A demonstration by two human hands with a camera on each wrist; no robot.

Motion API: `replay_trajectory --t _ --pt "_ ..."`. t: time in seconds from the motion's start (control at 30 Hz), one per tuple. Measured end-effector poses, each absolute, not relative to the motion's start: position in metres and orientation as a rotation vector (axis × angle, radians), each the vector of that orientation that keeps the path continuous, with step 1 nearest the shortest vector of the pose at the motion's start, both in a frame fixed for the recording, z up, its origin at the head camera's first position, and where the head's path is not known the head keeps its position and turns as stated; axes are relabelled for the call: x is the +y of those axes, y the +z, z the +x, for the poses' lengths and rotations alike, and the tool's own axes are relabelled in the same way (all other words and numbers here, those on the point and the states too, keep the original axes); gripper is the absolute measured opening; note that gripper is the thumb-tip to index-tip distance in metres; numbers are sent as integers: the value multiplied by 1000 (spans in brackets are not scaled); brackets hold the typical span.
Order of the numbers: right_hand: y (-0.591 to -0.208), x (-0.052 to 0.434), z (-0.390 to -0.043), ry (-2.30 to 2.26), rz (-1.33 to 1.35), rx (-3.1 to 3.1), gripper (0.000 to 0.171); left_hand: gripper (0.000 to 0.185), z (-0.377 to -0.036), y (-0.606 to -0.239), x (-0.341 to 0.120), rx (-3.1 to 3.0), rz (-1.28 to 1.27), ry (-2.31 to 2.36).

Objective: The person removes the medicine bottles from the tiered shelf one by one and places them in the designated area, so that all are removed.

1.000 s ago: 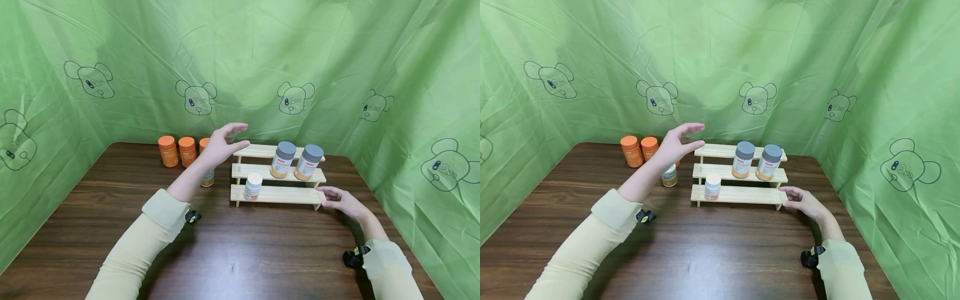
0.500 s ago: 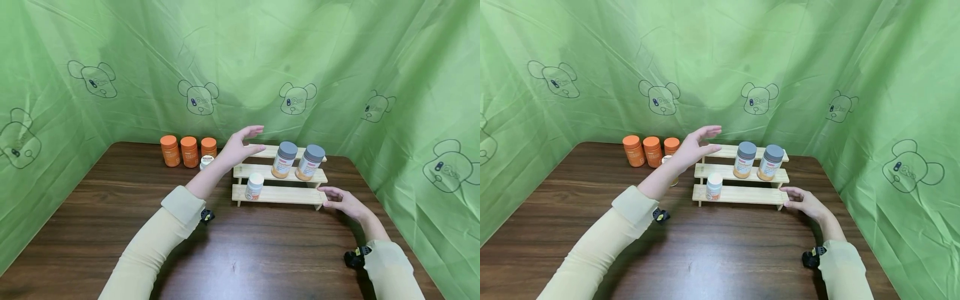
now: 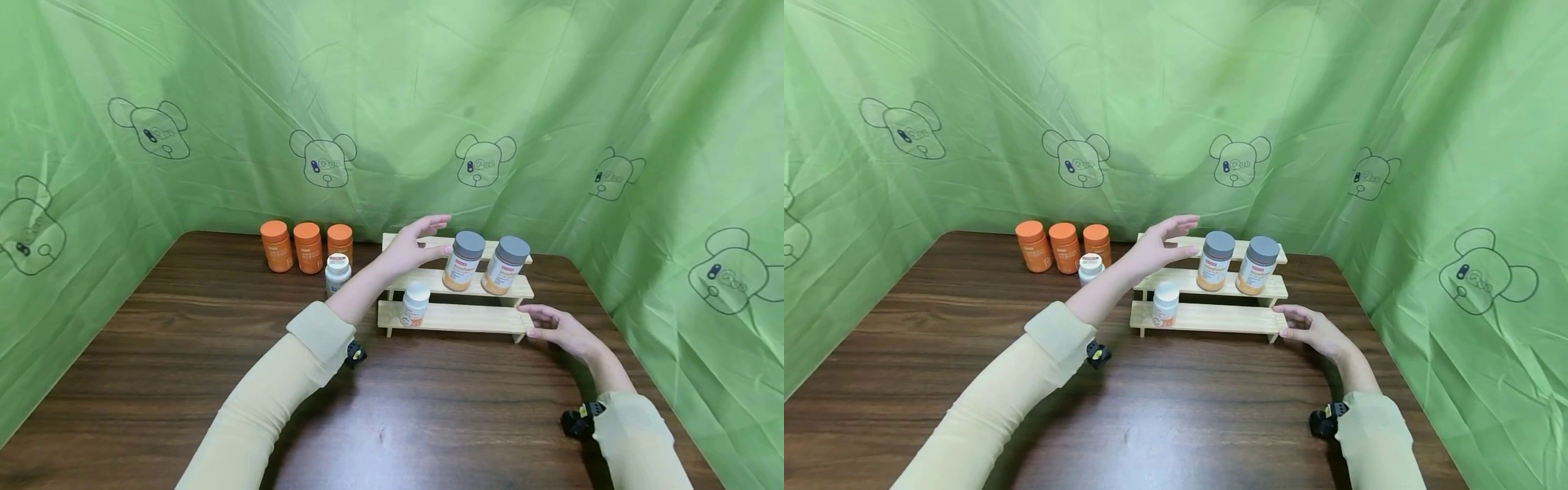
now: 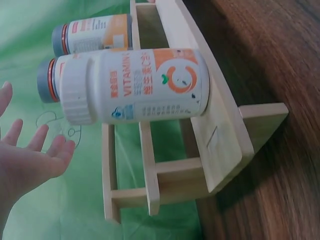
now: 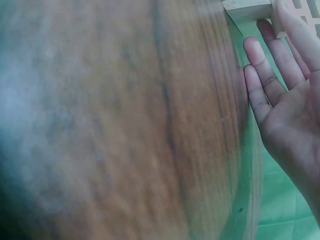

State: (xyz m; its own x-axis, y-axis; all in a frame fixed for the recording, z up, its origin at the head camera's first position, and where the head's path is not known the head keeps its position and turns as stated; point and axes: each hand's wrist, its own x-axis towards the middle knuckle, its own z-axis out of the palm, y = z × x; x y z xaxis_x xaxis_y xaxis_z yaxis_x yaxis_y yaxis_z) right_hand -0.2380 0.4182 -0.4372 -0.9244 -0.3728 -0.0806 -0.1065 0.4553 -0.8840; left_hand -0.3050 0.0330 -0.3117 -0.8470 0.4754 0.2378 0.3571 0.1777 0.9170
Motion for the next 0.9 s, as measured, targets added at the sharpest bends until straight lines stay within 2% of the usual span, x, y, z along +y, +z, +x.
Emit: replay_trajectory --t 0.9 --pt "-435 417 -237 -1469 -423 2418 54 58 -310 -316 74 2216 852 1764"
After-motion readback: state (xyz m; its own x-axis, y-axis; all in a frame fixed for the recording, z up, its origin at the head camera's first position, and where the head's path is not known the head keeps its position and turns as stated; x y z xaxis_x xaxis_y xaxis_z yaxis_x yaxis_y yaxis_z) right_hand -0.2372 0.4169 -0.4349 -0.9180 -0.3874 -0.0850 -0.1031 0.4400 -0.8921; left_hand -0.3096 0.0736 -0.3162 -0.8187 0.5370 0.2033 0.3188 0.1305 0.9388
